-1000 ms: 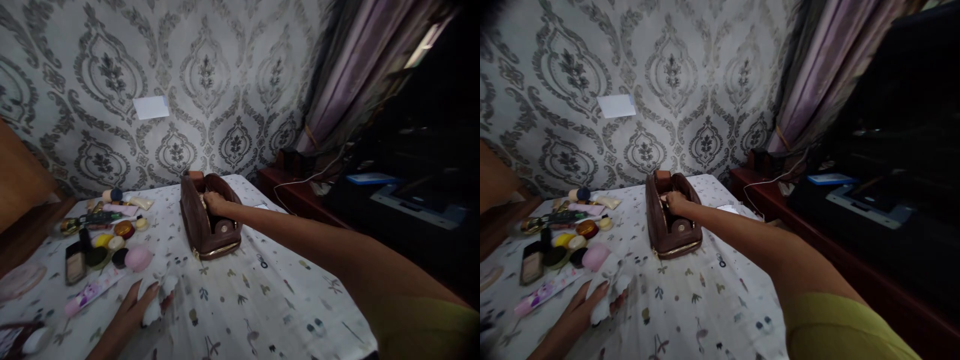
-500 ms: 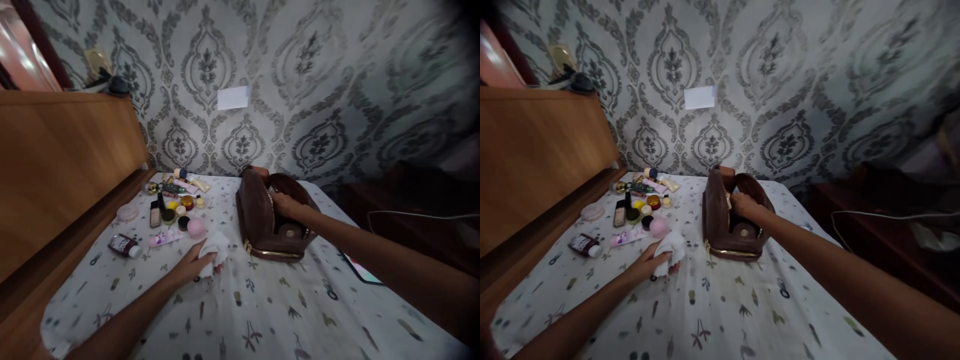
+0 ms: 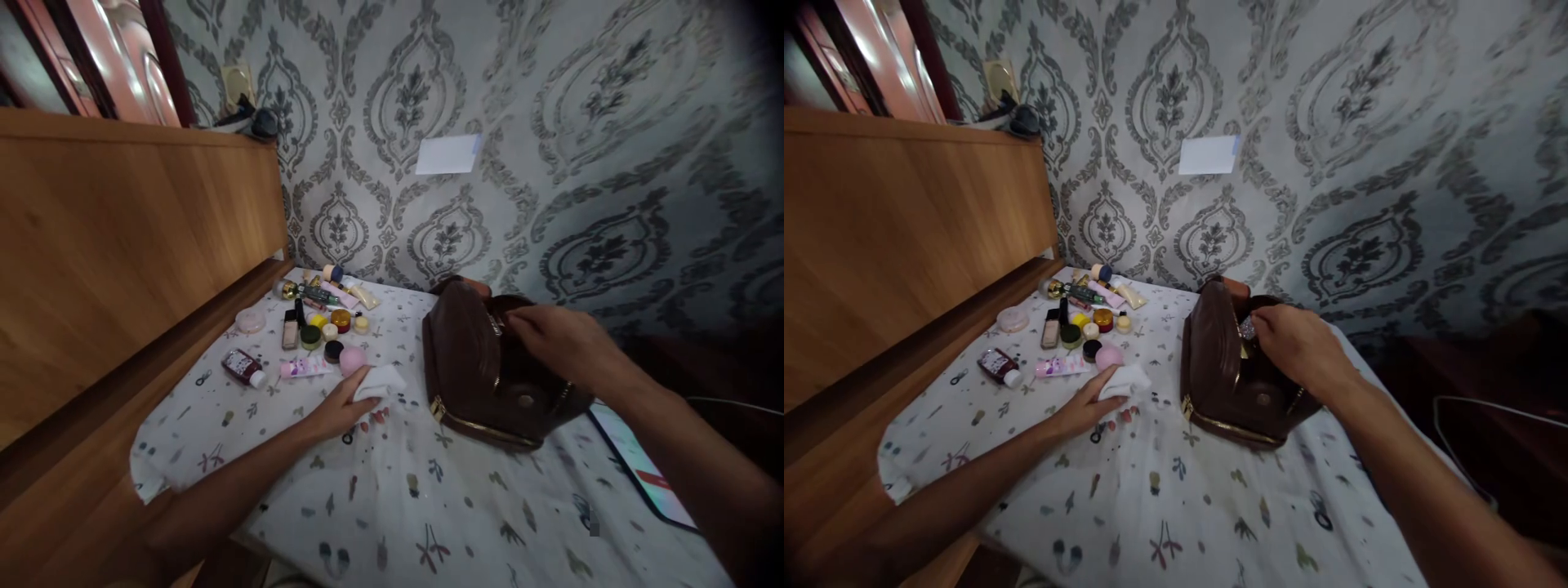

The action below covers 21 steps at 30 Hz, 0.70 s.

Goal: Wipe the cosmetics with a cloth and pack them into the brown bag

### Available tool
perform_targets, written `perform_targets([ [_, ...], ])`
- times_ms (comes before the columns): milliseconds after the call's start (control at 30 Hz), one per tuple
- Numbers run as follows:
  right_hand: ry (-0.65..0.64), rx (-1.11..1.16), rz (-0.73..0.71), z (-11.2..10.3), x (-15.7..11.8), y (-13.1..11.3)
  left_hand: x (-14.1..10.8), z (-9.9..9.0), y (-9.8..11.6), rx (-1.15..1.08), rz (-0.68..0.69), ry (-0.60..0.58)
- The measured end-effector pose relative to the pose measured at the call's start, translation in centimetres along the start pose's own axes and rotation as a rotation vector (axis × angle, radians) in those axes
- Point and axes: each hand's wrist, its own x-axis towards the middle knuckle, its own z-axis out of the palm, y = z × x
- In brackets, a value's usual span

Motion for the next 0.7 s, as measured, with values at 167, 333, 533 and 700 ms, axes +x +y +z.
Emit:
perform_targets([
  [167,0.456,0.388,-0.060,-2.2,-4.7,-5.6,0.3,-1.3,0.6,0.233,0.105,0.160],
  [333,0.186,0.766,-0.237,2.2,-9.5,-11.2,0.8,-5.2,2.6,0.670,0.124,0.548],
  [533,-0.196,0.967,-0.187,7.5,-12.4,-15.0,-1.0,-10.5,5.0,0.986,0.008,0.758],
  [700,-0.260,1.045,-0.121,8.9,-13.3,-15.9,-4.7,-14.0,3.7,1.296,-0.201,0.828],
])
